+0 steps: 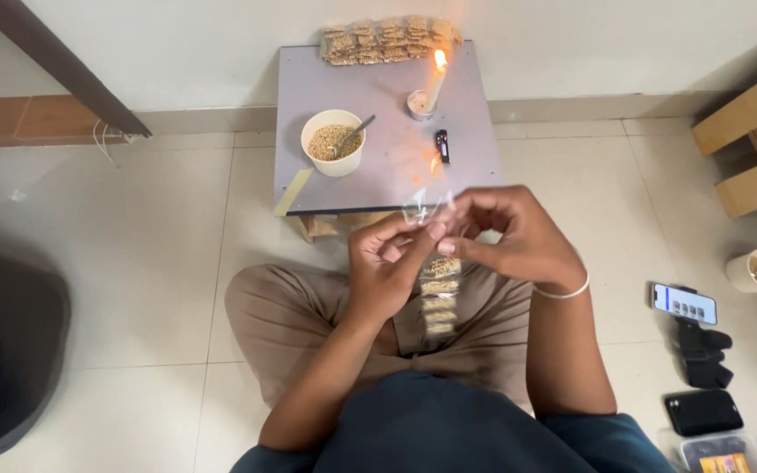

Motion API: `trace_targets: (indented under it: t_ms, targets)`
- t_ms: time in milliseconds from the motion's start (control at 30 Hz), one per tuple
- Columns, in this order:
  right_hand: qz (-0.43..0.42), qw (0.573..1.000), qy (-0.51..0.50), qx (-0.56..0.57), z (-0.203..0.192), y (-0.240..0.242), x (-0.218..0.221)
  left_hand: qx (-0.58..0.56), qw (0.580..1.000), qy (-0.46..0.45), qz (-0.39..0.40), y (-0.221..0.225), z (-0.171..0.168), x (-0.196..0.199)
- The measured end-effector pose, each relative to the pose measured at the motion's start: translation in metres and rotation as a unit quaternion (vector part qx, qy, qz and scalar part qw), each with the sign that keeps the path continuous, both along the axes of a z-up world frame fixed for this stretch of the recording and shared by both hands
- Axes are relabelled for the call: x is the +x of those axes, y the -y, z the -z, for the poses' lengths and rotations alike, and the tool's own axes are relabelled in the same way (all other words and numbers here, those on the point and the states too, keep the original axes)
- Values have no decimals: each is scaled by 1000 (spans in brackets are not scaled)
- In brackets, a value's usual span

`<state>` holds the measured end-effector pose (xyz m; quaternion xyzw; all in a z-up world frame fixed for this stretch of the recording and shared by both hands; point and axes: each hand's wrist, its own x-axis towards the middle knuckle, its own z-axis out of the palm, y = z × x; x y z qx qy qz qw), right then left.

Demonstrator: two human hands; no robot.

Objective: Manually fill small plastic pouches with seeds using a spoon and seal them using heat from a candle flame.

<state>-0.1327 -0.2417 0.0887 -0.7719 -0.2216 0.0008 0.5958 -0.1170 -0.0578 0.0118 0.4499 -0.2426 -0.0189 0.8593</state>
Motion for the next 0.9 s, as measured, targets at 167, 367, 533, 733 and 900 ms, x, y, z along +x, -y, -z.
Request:
trace_targets:
  t_ms: [167, 367, 533, 733, 900]
  targets:
    - [71, 991, -22, 109, 36, 1, -26, 24, 1000, -3, 1, -12, -5, -19]
    - [116, 980, 0, 162, 33, -5, -42, 74, 996, 24, 52, -17, 12, -33]
    - [123, 980, -2, 153, 27, -14, -50, 47, 998, 22, 48, -9, 13, -37]
    - [138, 972, 30, 188, 37, -8, -51, 66, 997, 27, 8, -6, 16, -36]
    - [140, 983, 0, 121, 46, -4, -54, 34, 999, 2, -5, -5, 11, -37]
